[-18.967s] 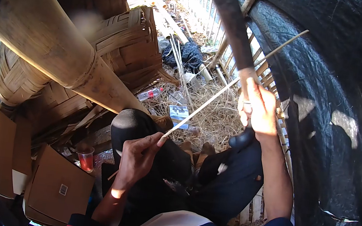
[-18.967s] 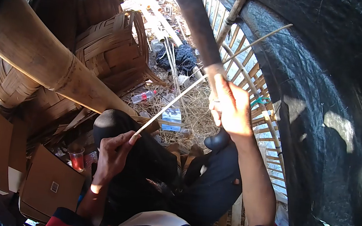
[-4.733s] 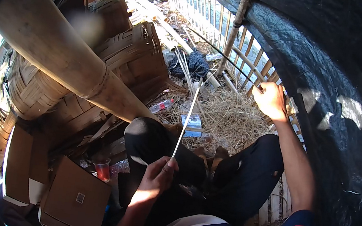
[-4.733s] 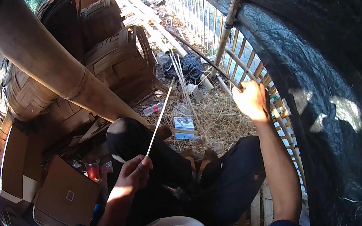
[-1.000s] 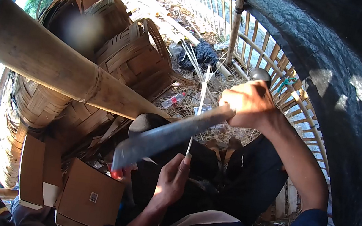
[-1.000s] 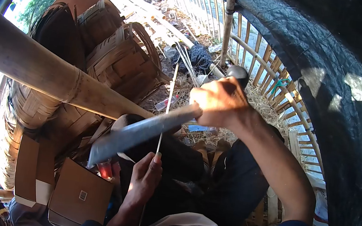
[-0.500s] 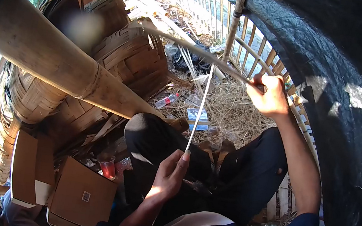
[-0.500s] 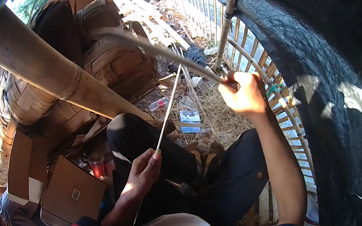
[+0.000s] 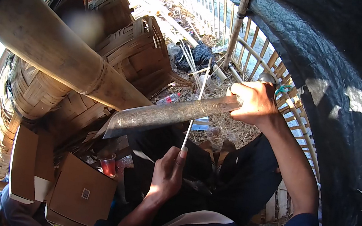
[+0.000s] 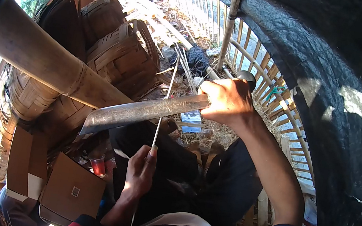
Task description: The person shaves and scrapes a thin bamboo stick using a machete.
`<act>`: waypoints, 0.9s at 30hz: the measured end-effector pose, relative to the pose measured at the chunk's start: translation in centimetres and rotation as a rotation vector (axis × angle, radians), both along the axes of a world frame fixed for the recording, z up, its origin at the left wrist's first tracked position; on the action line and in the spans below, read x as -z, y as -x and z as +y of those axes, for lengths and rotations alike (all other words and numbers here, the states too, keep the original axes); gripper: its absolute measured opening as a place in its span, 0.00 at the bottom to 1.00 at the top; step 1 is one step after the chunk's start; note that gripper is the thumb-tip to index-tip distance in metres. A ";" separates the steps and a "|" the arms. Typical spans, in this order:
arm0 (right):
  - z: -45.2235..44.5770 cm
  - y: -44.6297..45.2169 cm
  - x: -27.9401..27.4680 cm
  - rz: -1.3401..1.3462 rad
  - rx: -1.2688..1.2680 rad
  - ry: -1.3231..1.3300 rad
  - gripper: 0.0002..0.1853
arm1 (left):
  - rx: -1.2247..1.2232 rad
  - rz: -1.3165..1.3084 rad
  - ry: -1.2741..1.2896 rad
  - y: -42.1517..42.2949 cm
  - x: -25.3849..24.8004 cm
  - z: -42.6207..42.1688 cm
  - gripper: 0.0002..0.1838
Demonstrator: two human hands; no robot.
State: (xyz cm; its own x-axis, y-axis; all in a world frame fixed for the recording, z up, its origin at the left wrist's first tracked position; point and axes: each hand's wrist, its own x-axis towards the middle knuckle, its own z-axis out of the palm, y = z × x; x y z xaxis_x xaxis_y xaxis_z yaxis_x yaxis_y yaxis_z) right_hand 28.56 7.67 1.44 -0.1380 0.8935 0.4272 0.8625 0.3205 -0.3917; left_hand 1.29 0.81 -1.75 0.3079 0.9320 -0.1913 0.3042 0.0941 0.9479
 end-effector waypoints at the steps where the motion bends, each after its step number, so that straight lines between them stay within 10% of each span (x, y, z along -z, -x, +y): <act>1: -0.1 -0.2 0.1 0.009 0.025 0.029 0.11 | 0.007 -0.002 0.001 0.0 0.0 0.1 0.18; 27: 0.4 -3.9 0.4 -0.104 0.193 0.161 0.10 | 0.022 -0.080 0.179 0.9 0.1 -0.6 0.18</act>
State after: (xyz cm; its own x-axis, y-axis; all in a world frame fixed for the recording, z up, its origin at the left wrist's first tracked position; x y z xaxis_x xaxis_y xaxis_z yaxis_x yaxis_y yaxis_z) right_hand 32.44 8.05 1.03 0.0061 0.9627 0.2704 0.9399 0.0868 -0.3303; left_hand 0.37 0.17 -1.80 0.3485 0.8783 -0.3274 0.2325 0.2574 0.9379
